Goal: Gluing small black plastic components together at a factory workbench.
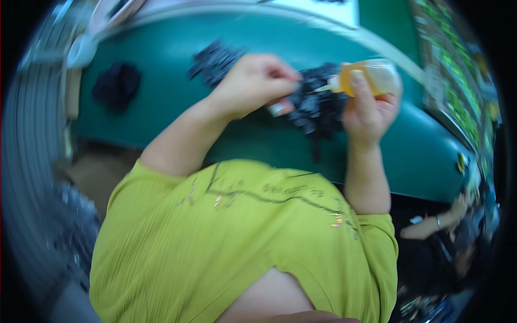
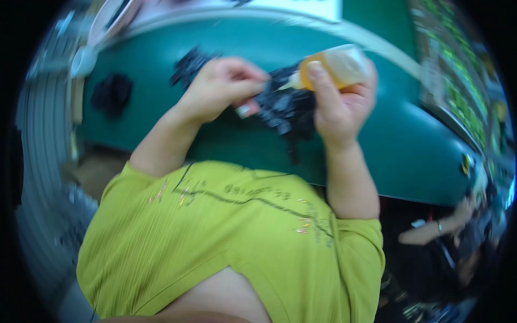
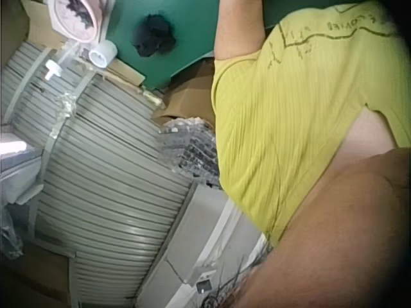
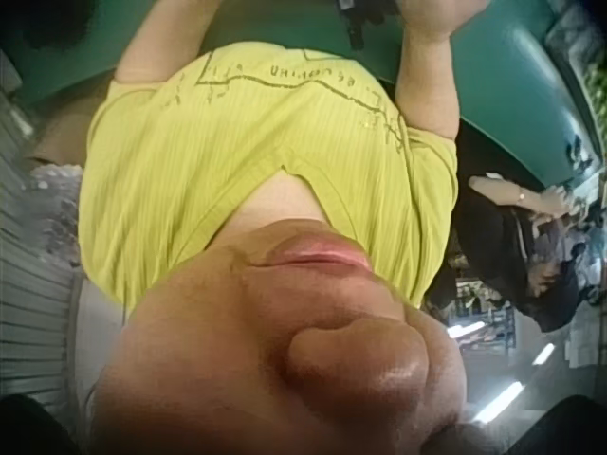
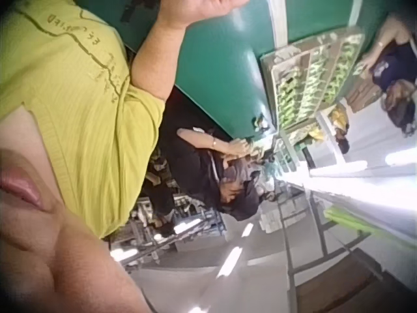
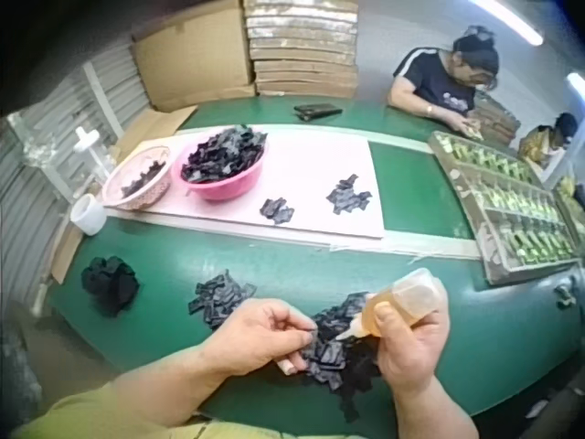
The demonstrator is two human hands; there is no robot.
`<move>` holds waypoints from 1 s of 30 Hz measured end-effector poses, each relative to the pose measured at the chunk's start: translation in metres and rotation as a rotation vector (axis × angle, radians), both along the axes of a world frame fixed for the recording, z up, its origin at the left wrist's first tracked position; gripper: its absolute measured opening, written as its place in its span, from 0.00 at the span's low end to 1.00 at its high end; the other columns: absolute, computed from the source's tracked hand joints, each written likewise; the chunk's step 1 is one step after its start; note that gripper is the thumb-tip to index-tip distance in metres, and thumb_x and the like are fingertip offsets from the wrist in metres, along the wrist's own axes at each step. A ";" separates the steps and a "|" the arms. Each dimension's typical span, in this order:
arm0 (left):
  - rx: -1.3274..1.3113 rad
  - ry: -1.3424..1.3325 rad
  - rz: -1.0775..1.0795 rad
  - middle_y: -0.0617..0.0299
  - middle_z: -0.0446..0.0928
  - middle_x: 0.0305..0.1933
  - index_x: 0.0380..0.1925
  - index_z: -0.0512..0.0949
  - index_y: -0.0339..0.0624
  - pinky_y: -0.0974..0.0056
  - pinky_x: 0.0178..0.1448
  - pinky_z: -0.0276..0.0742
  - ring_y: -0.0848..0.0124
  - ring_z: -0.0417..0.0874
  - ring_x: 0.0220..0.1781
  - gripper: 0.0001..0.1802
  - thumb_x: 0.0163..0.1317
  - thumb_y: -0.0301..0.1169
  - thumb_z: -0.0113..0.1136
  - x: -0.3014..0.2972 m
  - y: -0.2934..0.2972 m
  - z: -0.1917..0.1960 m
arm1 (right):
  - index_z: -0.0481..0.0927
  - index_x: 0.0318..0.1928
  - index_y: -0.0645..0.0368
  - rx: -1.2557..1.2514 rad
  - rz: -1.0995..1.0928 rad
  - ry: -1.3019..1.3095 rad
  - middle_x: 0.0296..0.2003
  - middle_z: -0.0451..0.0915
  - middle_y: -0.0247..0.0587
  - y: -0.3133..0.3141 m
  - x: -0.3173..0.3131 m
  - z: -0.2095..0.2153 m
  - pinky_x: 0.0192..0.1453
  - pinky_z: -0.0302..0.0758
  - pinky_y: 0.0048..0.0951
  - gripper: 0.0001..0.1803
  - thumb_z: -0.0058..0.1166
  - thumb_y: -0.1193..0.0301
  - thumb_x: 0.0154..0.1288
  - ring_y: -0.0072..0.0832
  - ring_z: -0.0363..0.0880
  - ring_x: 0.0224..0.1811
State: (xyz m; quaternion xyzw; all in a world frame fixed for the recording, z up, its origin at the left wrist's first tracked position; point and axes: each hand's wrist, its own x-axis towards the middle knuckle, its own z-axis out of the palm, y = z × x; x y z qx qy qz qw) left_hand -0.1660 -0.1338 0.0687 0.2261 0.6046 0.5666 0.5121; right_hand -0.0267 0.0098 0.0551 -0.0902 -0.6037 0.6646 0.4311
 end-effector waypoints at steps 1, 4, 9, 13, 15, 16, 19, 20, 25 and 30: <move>0.051 -0.014 0.001 0.58 0.78 0.26 0.38 0.76 0.29 0.71 0.26 0.74 0.73 0.80 0.22 0.10 0.57 0.25 0.60 -0.002 0.000 -0.004 | 0.70 0.46 0.60 -0.159 0.001 0.051 0.38 0.77 0.37 0.009 0.000 0.004 0.44 0.77 0.25 0.16 0.59 0.80 0.59 0.23 0.78 0.38; -0.033 -0.032 0.111 0.59 0.73 0.24 0.37 0.75 0.28 0.69 0.22 0.72 0.71 0.77 0.19 0.09 0.57 0.21 0.57 0.001 -0.001 -0.008 | 0.72 0.44 0.58 -0.372 -0.073 0.125 0.33 0.78 0.36 0.030 -0.003 -0.002 0.40 0.79 0.27 0.12 0.57 0.79 0.60 0.24 0.79 0.34; -0.006 0.027 0.079 0.60 0.73 0.24 0.38 0.74 0.29 0.69 0.21 0.73 0.71 0.77 0.18 0.08 0.58 0.21 0.57 -0.005 -0.009 -0.005 | 0.72 0.43 0.58 -0.447 -0.153 0.191 0.32 0.78 0.36 0.056 0.062 0.034 0.28 0.81 0.26 0.11 0.57 0.73 0.61 0.25 0.80 0.30; 0.020 0.007 0.095 0.59 0.75 0.25 0.39 0.74 0.27 0.70 0.21 0.75 0.71 0.79 0.19 0.10 0.58 0.21 0.57 -0.009 -0.007 -0.004 | 0.72 0.42 0.59 -0.599 -0.504 0.092 0.32 0.77 0.38 0.105 0.159 0.012 0.24 0.80 0.26 0.11 0.57 0.70 0.62 0.27 0.80 0.29; 0.023 0.042 0.082 0.59 0.75 0.25 0.39 0.74 0.28 0.71 0.21 0.75 0.72 0.79 0.19 0.09 0.58 0.21 0.57 -0.012 -0.003 -0.001 | 0.72 0.41 0.59 -0.660 -0.615 0.061 0.32 0.77 0.40 0.137 0.209 -0.009 0.24 0.80 0.26 0.10 0.56 0.69 0.62 0.28 0.80 0.29; 0.022 0.064 0.097 0.58 0.75 0.25 0.39 0.74 0.28 0.71 0.21 0.75 0.72 0.79 0.18 0.09 0.58 0.21 0.57 -0.010 0.001 0.005 | 0.72 0.41 0.59 -0.684 -0.668 0.048 0.33 0.77 0.40 0.153 0.234 -0.017 0.25 0.80 0.26 0.10 0.56 0.69 0.62 0.29 0.80 0.29; -0.002 0.123 0.137 0.59 0.75 0.25 0.39 0.74 0.28 0.73 0.21 0.74 0.73 0.78 0.18 0.09 0.58 0.21 0.57 -0.010 0.006 0.016 | 0.74 0.40 0.60 -0.749 -0.753 0.061 0.32 0.77 0.41 0.193 0.285 -0.027 0.24 0.79 0.25 0.09 0.54 0.68 0.64 0.29 0.79 0.28; 0.004 0.151 0.168 0.59 0.75 0.25 0.38 0.74 0.29 0.73 0.20 0.74 0.73 0.78 0.18 0.09 0.58 0.21 0.57 -0.011 0.009 0.017 | 0.74 0.39 0.60 -0.746 -0.765 0.056 0.32 0.77 0.41 0.212 0.299 -0.027 0.25 0.79 0.25 0.09 0.54 0.68 0.64 0.29 0.79 0.28; 0.007 0.208 0.214 0.59 0.75 0.24 0.39 0.74 0.29 0.73 0.20 0.72 0.73 0.77 0.18 0.09 0.59 0.21 0.57 -0.014 0.025 0.020 | 0.75 0.37 0.59 -0.779 -0.853 0.100 0.31 0.77 0.39 0.291 0.369 -0.023 0.29 0.80 0.26 0.07 0.53 0.68 0.65 0.28 0.79 0.29; 0.020 0.226 0.225 0.60 0.75 0.28 0.40 0.73 0.30 0.72 0.19 0.72 0.73 0.77 0.18 0.09 0.60 0.21 0.56 -0.020 0.030 0.018 | 0.74 0.35 0.59 -0.683 -0.815 0.237 0.29 0.76 0.38 0.309 0.388 -0.005 0.24 0.80 0.25 0.07 0.53 0.68 0.64 0.29 0.78 0.25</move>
